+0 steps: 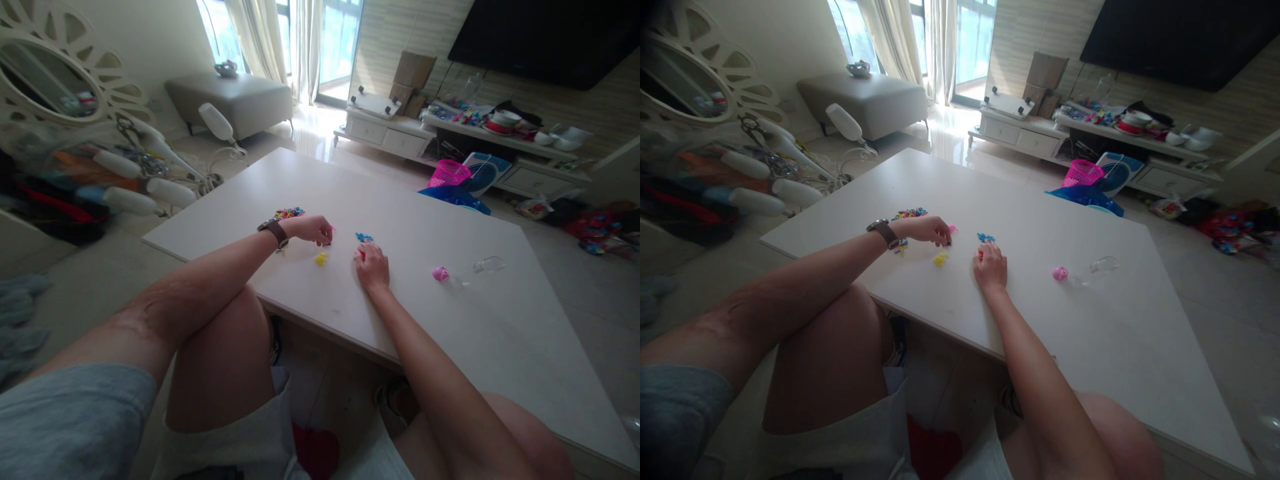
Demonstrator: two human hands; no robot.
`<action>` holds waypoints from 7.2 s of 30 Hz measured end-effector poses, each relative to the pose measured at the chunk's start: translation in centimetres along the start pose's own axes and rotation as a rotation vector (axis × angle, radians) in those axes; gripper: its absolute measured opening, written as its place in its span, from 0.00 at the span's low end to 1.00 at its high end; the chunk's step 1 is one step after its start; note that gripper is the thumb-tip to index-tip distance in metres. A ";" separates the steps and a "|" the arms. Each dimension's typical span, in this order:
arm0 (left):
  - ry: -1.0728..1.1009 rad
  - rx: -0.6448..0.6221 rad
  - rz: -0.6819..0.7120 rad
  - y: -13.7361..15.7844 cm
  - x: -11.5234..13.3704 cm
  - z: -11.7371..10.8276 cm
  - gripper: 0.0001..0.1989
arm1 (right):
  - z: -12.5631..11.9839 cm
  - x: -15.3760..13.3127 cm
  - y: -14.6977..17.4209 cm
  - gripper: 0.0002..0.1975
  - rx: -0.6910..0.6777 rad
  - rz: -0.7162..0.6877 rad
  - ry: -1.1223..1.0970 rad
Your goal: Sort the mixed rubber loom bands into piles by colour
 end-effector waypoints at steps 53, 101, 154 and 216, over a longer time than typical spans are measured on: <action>0.019 0.327 0.003 0.9 0.5 -2.4 0.07 | -1.3 -2.7 1.1 0.13 -0.014 -0.271 -0.001; -0.061 0.301 0.192 -0.4 3.5 -0.2 0.14 | -1.6 -2.7 1.5 0.14 0.093 -0.416 -0.125; -0.254 0.292 -0.630 4.4 -9.3 -5.6 0.14 | -1.9 0.4 0.0 0.17 0.262 -0.067 -0.189; 0.173 0.064 0.190 -1.8 0.9 1.8 0.09 | -1.5 -3.7 1.9 0.21 -0.060 -0.539 -0.157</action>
Point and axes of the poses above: each hand's wrist, its own y-axis away from the middle knuckle, its own z-axis out of the palm, x = y × z, the point moved 6 cm from there along -y, towards the middle knuckle, and after that the axes turned 5 degrees about -y, right-handed, at the moved point
